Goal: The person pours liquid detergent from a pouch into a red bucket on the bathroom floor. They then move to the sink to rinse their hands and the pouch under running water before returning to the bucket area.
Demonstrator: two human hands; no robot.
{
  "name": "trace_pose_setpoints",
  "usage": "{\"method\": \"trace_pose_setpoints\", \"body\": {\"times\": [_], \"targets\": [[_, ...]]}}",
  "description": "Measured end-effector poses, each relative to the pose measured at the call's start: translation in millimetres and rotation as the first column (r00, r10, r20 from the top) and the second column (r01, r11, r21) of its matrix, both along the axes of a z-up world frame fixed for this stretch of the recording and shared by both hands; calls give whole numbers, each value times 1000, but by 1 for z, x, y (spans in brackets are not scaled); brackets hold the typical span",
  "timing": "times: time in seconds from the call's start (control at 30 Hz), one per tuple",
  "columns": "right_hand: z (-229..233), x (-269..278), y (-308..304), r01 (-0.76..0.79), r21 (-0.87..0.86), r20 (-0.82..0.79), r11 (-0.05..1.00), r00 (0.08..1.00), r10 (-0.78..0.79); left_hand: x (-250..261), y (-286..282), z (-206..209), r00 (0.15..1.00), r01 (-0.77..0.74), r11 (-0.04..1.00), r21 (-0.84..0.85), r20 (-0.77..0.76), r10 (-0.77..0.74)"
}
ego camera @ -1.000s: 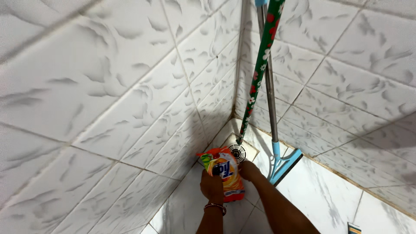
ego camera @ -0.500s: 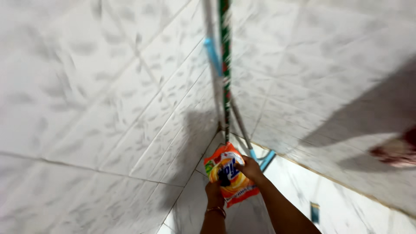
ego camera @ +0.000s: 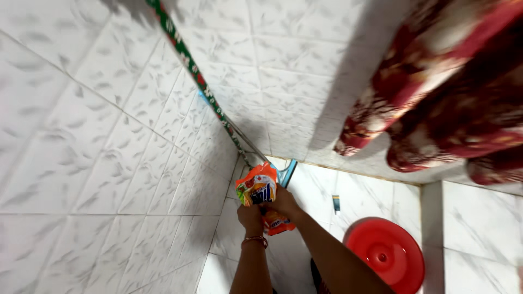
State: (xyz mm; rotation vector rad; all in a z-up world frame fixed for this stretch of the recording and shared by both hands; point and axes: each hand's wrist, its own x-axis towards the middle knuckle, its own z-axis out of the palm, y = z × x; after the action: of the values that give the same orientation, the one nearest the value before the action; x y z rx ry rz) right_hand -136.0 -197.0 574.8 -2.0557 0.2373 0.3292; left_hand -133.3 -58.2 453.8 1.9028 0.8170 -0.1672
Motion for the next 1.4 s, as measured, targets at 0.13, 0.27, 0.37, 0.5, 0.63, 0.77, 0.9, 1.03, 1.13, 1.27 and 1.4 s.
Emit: {"method": "trace_pose_setpoints", "body": {"times": [0.13, 0.27, 0.37, 0.5, 0.63, 0.77, 0.9, 1.03, 1.13, 1.27, 1.4], "targets": [[47, -46, -13, 141, -159, 26, 977, 990, -138, -36, -26, 49, 989, 132, 980, 146, 47, -140], [61, -71, -40, 230, -348, -62, 909, 962, -267, -56, -70, 74, 957, 274, 960, 64, 83, -278], [42, -84, -72, 302, -372, -109, 878, 925, -364, -54, -103, 97, 941, 336, 887, -315, 161, -299], [-32, -93, -116, 215, -207, -14, 955, 975, -222, -65, -133, 136, 930, 316, 619, -719, 105, -352], [-118, -93, -159, 106, 230, -203, 967, 977, -59, -59, -173, 82, 929, 362, 647, -671, 202, -310], [-183, -112, -215, 187, 586, -227, 788, 972, -62, -69, -214, -45, 953, 298, 844, -446, 86, -291], [-280, -105, -256, 655, 580, -473, 485, 755, -454, -65, -253, -165, 906, 416, 864, -283, 46, -421], [-393, -110, -328, 425, -57, -120, 903, 895, -429, -81, -308, -221, 993, 79, 639, -765, 1, -122], [-455, -105, -359, 349, -294, -199, 890, 888, -414, -65, -327, -236, 958, 140, 823, -551, -136, -254], [-512, -87, -373, 295, -414, -237, 861, 878, -415, -44, -334, -271, 881, 125, 875, -468, -353, -315], [-562, -60, -373, 392, -535, -234, 748, 782, -578, -39, -340, -375, 943, 172, 873, -456, -180, -280]]}}
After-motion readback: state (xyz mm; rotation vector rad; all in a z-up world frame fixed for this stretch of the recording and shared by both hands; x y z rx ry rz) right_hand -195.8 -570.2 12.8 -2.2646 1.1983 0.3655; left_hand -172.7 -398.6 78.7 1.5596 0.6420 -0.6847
